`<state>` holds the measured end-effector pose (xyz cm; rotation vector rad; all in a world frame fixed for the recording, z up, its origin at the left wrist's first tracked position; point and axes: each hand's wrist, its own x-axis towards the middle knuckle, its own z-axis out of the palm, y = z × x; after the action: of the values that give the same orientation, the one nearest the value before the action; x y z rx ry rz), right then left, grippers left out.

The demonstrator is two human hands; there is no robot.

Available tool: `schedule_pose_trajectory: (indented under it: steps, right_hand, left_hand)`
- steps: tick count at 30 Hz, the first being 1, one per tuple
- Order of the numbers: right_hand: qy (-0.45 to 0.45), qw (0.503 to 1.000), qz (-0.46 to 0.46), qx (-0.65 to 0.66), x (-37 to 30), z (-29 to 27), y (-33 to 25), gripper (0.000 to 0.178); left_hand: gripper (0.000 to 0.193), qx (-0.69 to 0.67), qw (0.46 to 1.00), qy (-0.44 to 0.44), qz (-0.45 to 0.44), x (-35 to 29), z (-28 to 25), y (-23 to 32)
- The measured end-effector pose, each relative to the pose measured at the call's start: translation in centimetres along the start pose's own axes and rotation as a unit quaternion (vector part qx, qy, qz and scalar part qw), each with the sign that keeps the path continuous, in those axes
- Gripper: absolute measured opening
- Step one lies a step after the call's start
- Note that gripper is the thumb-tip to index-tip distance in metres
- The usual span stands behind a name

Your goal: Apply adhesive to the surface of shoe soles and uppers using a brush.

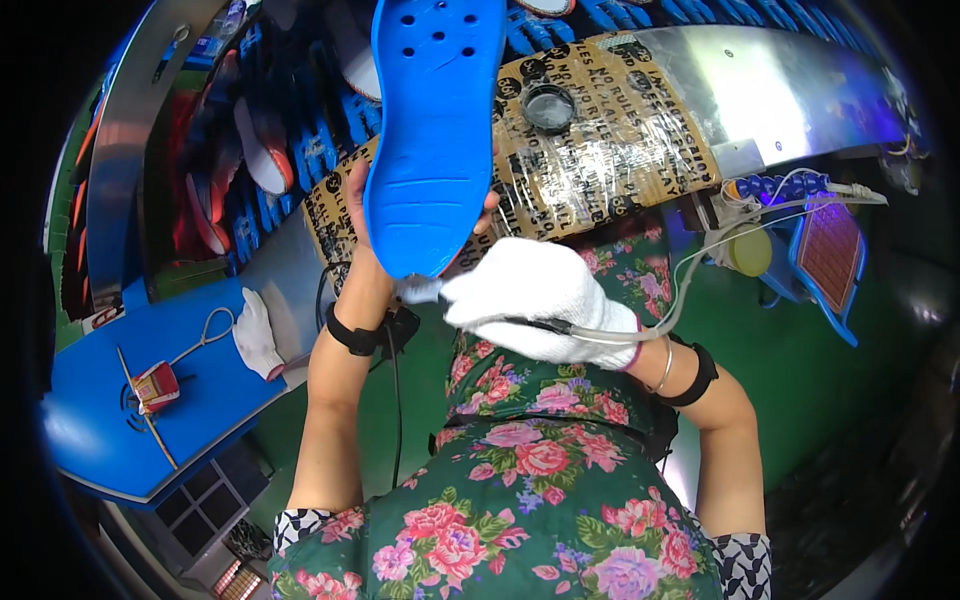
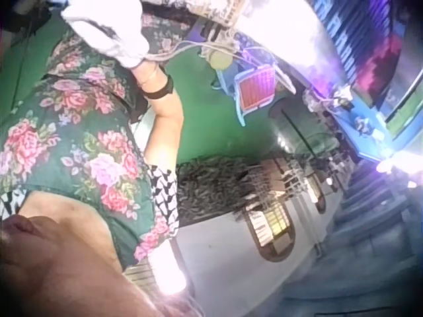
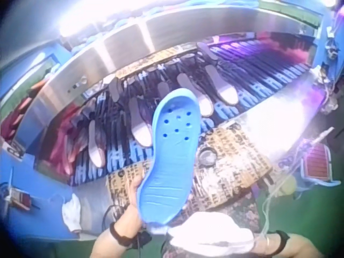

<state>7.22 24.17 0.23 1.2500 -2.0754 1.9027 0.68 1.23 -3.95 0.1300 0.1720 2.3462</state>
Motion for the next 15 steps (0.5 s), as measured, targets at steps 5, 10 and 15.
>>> schedule_pose_trajectory:
  steps: [5, 10, 15]
  right_hand:
    - [0.075, 0.997, 0.032, 0.011, 0.5, -0.6, 0.5, 0.015]
    - [-0.05, 0.996, -0.063, -0.05, 0.1, -0.6, -0.5, 0.029]
    - [0.1, 0.992, 0.064, 0.032, 1.1, 0.5, 0.4, 0.017]
  left_hand:
    - [0.099, 0.012, 1.0, -0.005, -0.015, -0.2, 0.1, 0.3]
    - [0.096, 0.044, 0.997, -0.018, -0.059, -0.1, -0.4, 1.3]
    - [0.095, -0.008, 1.0, -0.019, -0.021, 0.7, -0.6, 1.5]
